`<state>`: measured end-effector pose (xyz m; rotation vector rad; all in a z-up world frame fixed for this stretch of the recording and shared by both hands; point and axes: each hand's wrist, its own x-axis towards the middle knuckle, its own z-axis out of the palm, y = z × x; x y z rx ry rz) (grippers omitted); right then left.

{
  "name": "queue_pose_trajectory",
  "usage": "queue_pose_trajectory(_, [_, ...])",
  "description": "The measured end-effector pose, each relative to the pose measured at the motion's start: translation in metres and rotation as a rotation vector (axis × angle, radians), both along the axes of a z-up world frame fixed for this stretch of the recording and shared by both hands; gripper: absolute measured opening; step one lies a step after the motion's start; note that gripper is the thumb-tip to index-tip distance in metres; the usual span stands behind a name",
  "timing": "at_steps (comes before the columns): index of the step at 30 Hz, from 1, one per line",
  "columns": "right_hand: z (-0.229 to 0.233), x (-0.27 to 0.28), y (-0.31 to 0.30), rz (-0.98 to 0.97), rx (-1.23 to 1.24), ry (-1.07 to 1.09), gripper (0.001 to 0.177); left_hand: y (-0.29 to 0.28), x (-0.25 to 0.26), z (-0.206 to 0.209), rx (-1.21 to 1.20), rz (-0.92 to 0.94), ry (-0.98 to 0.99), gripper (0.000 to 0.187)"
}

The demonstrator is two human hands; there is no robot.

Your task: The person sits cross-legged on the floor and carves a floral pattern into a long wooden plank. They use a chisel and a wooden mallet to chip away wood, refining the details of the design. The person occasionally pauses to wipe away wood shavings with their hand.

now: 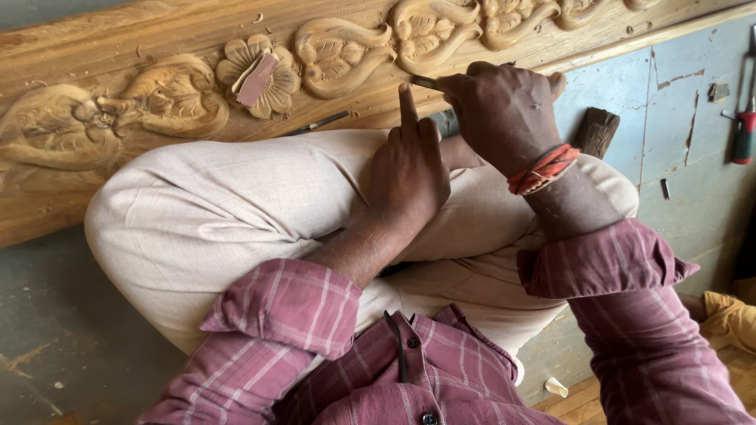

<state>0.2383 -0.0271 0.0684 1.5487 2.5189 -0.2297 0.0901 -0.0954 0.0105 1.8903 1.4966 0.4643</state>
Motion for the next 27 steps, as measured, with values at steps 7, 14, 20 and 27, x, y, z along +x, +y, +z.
queue_pose_trajectory(7, [-0.010,-0.001,0.006,-0.019,-0.001,0.088,0.017,0.000,-0.002,-0.003,-0.090,-0.051,0.053,0.029])
queue_pose_trajectory(14, [-0.019,0.002,0.015,0.053,-0.024,0.081,0.031,0.011,0.006,-0.014,0.023,-0.042,-0.033,0.029])
queue_pose_trajectory(20, [-0.018,0.021,0.016,0.097,0.022,-0.120,0.024,0.019,0.017,-0.007,-0.375,-0.270,-0.069,0.062])
queue_pose_trajectory(27, [-0.026,0.046,0.017,0.110,0.113,0.070,0.014,0.014,0.019,-0.003,-0.162,-0.129,-0.257,0.027])
